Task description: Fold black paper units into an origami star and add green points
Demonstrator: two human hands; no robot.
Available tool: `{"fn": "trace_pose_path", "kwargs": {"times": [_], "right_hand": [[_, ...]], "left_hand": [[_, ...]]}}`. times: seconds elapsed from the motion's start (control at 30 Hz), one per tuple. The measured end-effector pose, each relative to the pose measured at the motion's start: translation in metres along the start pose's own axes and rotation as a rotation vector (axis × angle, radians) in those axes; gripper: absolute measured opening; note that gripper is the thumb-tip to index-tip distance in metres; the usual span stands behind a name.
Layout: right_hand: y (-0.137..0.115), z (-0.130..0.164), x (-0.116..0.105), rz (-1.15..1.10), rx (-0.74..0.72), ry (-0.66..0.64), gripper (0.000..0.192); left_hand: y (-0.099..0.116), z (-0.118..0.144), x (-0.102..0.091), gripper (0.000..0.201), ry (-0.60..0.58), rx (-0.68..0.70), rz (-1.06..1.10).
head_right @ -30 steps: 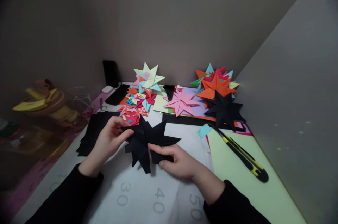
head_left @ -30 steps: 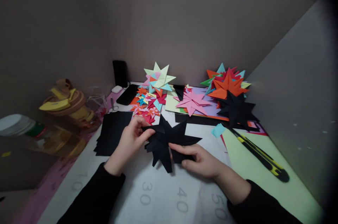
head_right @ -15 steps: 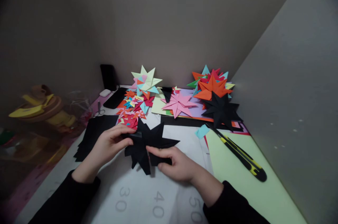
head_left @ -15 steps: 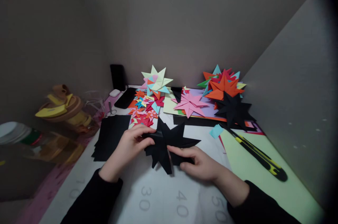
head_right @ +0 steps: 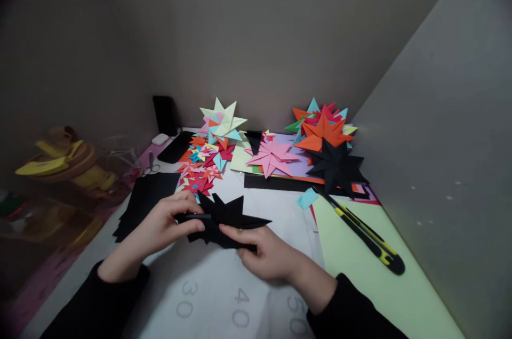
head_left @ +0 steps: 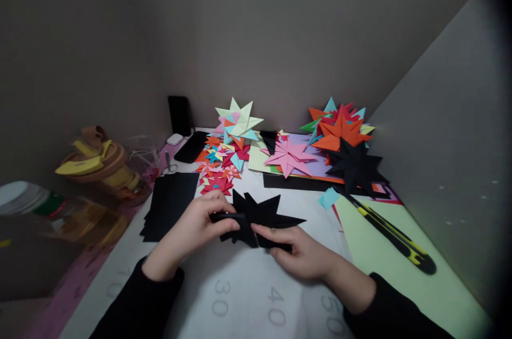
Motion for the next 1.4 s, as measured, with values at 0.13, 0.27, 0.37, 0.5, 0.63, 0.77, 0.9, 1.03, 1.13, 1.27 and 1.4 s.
{"fn": "trace_pose_path", "kwargs": {"times": [0.13, 0.27, 0.37, 0.5, 0.63, 0.77, 0.9, 1.03, 1.13, 1.27, 1.4], "right_hand": [[-0.002, 0.000, -0.002, -0.025, -0.012, 0.007, 0.067], [0.001, -0.001, -0.005, -0.088, 0.018, 0.014, 0.065], [0.003, -0.001, -0.005, -0.129, 0.037, 0.004, 0.063], [0.007, 0.000, -0.003, -0.153, 0.053, -0.015, 0.062], [0.010, -0.001, -0.002, -0.182, 0.063, -0.027, 0.062], [0.014, -0.001, 0.003, -0.257, 0.100, -0.071, 0.059], [0.018, -0.002, 0.000, -0.345, 0.129, -0.032, 0.057], [0.022, -0.002, -0.008, -0.414, 0.136, 0.048, 0.056], [0.024, -0.001, -0.008, -0.438, 0.144, 0.032, 0.055], [0.023, -0.001, -0.007, -0.449, 0.126, 0.027, 0.055], [0.025, -0.002, -0.006, -0.474, 0.126, 0.041, 0.055]], "left_hand": [[-0.005, 0.000, 0.003, 0.010, 0.005, -0.045, 0.020], [-0.013, 0.001, -0.010, 0.009, 0.168, -0.105, -0.017], [-0.012, 0.002, -0.013, 0.018, 0.210, -0.088, -0.059], [-0.017, 0.001, -0.009, 0.024, 0.191, -0.143, -0.055], [-0.027, 0.001, -0.002, 0.027, 0.171, -0.282, 0.017], [-0.031, 0.000, 0.000, 0.019, 0.229, -0.327, 0.116], [-0.043, 0.007, -0.006, 0.027, 0.368, -0.386, 0.294], [-0.060, 0.014, 0.002, 0.028, 0.368, -0.506, 0.533], [-0.065, 0.016, 0.004, 0.023, 0.378, -0.552, 0.530], [-0.071, 0.017, 0.010, 0.023, 0.414, -0.580, 0.509], [-0.072, 0.015, 0.023, 0.028, 0.390, -0.575, 0.642]]}}
Point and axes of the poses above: each hand's wrist, its own z-axis away from the middle knuckle, its own x-axis out of the palm, y = z × x, the point moved 10 cm from there along -z, towards the middle knuckle, and after that the axes turned 7 degrees about -z, right-handed, at the moved point
